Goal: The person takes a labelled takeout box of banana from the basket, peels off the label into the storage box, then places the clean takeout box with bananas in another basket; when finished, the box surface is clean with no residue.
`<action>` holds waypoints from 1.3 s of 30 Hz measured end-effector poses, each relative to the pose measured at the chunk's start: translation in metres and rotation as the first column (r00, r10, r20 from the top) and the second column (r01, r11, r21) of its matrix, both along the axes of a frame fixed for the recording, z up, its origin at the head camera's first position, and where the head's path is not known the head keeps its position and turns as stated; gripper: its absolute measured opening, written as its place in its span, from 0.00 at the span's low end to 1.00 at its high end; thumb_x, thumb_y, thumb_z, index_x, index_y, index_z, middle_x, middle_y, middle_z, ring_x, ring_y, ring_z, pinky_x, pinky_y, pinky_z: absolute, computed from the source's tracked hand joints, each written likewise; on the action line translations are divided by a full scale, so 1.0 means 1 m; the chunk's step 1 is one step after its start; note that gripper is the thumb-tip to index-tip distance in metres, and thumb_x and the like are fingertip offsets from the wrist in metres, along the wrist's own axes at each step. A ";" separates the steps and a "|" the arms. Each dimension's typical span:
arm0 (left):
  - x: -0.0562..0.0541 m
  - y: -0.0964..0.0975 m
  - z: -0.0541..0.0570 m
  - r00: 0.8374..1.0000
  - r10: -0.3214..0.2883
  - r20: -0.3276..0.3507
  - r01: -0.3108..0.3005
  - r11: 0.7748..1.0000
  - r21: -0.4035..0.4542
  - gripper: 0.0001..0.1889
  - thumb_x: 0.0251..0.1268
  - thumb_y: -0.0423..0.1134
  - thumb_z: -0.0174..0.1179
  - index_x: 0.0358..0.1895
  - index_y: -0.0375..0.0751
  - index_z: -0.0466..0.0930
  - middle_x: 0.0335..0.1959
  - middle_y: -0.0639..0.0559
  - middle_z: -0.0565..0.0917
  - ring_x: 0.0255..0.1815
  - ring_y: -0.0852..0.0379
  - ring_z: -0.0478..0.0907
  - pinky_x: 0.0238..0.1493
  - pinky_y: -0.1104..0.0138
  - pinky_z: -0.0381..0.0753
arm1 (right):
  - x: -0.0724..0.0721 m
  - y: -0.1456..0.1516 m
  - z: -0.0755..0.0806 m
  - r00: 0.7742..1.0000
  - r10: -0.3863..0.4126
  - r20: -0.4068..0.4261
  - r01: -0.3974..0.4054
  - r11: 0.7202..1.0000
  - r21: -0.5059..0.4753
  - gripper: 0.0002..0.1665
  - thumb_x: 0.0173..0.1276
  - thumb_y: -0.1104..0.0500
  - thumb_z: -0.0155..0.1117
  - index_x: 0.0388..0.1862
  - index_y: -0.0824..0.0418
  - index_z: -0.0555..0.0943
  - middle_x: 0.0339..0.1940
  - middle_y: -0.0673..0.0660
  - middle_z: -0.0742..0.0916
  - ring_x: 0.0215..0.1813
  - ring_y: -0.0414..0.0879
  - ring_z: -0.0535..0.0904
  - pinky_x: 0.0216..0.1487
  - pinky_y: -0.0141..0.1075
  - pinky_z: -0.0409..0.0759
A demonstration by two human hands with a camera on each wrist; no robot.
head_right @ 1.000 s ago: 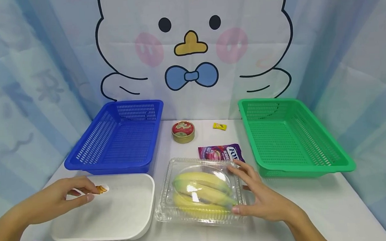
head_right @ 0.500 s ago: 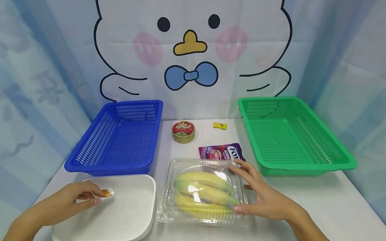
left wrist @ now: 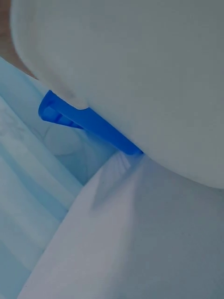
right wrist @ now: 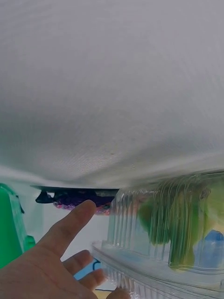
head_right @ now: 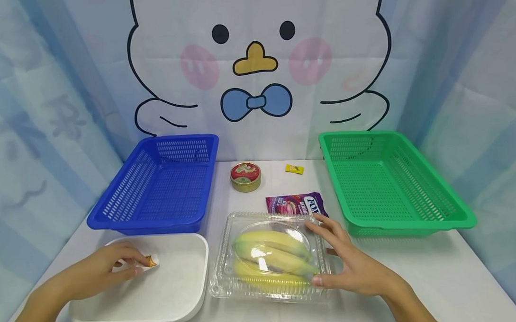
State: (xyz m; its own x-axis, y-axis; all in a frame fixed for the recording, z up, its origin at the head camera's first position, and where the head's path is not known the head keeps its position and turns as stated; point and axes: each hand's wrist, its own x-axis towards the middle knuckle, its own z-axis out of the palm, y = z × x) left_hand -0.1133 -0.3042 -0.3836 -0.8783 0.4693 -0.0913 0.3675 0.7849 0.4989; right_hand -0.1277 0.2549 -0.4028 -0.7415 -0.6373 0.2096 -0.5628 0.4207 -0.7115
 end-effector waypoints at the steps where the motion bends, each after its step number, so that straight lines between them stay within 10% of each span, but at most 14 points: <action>1: -0.001 0.002 0.000 1.000 0.006 0.003 -0.006 1.000 -0.017 0.08 0.72 0.52 0.63 0.48 0.62 0.87 0.47 0.66 0.81 0.50 0.60 0.77 0.50 0.61 0.82 | 0.000 0.000 0.000 1.000 -0.003 -0.001 0.003 1.000 0.001 0.60 0.61 0.62 0.75 0.85 0.56 0.51 0.84 0.62 0.47 0.79 0.25 0.47 0.58 0.39 0.81; 12: -0.001 0.007 -0.013 0.993 -0.068 -0.093 0.063 0.996 -0.058 0.07 0.65 0.49 0.70 0.44 0.61 0.90 0.46 0.61 0.79 0.50 0.55 0.77 0.55 0.53 0.79 | 0.002 0.002 -0.003 1.000 -0.009 -0.003 0.009 1.000 -0.005 0.60 0.60 0.62 0.76 0.85 0.57 0.52 0.84 0.64 0.47 0.79 0.25 0.48 0.58 0.40 0.82; 24: -0.002 0.016 -0.019 0.998 0.057 -0.006 -0.057 0.991 -0.121 0.20 0.56 0.51 0.75 0.53 0.52 0.90 0.48 0.60 0.77 0.54 0.53 0.73 0.59 0.50 0.77 | 0.004 0.005 -0.002 1.000 -0.017 0.000 0.017 1.000 0.006 0.60 0.60 0.61 0.76 0.85 0.56 0.51 0.85 0.60 0.47 0.78 0.24 0.48 0.58 0.40 0.82; 39: -0.002 0.008 -0.020 0.980 -0.085 -0.180 0.072 0.994 -0.082 0.07 0.57 0.44 0.75 0.39 0.57 0.92 0.45 0.59 0.79 0.48 0.54 0.76 0.53 0.55 0.79 | -0.001 0.003 0.001 1.000 -0.014 -0.017 0.015 0.999 0.045 0.60 0.61 0.59 0.77 0.85 0.54 0.52 0.84 0.62 0.49 0.79 0.25 0.48 0.59 0.43 0.82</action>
